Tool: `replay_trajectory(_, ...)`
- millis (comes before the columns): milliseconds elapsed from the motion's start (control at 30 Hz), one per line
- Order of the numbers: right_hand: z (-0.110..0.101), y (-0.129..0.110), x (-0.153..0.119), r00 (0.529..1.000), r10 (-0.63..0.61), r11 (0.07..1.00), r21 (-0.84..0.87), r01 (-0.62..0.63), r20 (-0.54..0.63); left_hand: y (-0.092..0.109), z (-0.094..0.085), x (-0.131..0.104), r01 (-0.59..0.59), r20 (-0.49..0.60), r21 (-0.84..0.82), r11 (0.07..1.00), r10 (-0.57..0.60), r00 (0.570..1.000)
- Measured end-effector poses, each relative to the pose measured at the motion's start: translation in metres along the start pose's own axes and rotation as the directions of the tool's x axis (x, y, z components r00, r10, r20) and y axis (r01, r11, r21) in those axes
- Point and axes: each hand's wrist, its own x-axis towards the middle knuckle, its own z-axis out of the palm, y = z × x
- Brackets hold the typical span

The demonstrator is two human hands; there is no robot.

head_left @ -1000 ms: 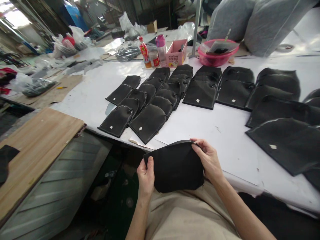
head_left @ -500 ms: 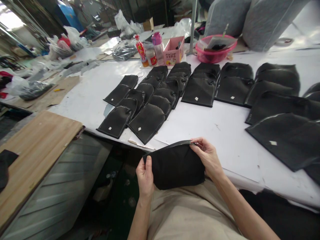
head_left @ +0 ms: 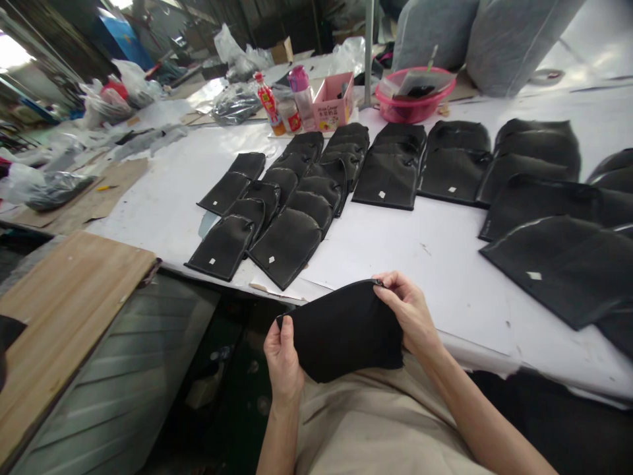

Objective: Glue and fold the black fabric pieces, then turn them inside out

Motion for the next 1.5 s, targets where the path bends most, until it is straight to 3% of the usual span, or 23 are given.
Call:
replay_trajectory(233,-0.012,0.000,0.001,0.986,0.027,0.996,0.075,-0.040,0.167,0.004,0.001,-0.002,-0.010,-0.020,0.025,1.000,0.011,1.000)
replay_trajectory(433,-0.020,-0.002,0.002,0.963,-0.005,0.999,-0.045,0.018,0.268,0.004,0.001,-0.002,-0.006,-0.023,0.002,1.000,0.006,1.000)
replay_trajectory(567,-0.028,-0.006,0.004,0.927,-0.067,0.971,-0.191,0.147,0.370,0.004,0.002,-0.002,-0.018,-0.065,0.006,1.000,0.019,0.998)
replay_trajectory(667,-0.034,-0.009,0.006,0.912,-0.083,0.967,-0.188,0.171,0.401,0.005,0.002,-0.003,-0.027,-0.066,0.014,1.000,0.028,0.997)
replay_trajectory(933,-0.024,-0.002,0.001,0.982,-0.062,0.995,-0.071,0.076,0.179,0.006,0.001,-0.004,-0.030,-0.049,0.031,0.999,0.031,0.998)
replay_trajectory(1200,-0.018,0.000,-0.005,0.995,0.034,0.999,-0.002,-0.034,0.095,0.005,0.001,-0.005,-0.025,-0.026,0.027,0.999,0.025,0.999)
replay_trajectory(1500,-0.013,-0.001,-0.007,0.992,-0.127,0.980,-0.156,0.126,0.006,-0.002,-0.002,-0.003,-0.058,0.005,0.041,0.997,0.057,0.998)
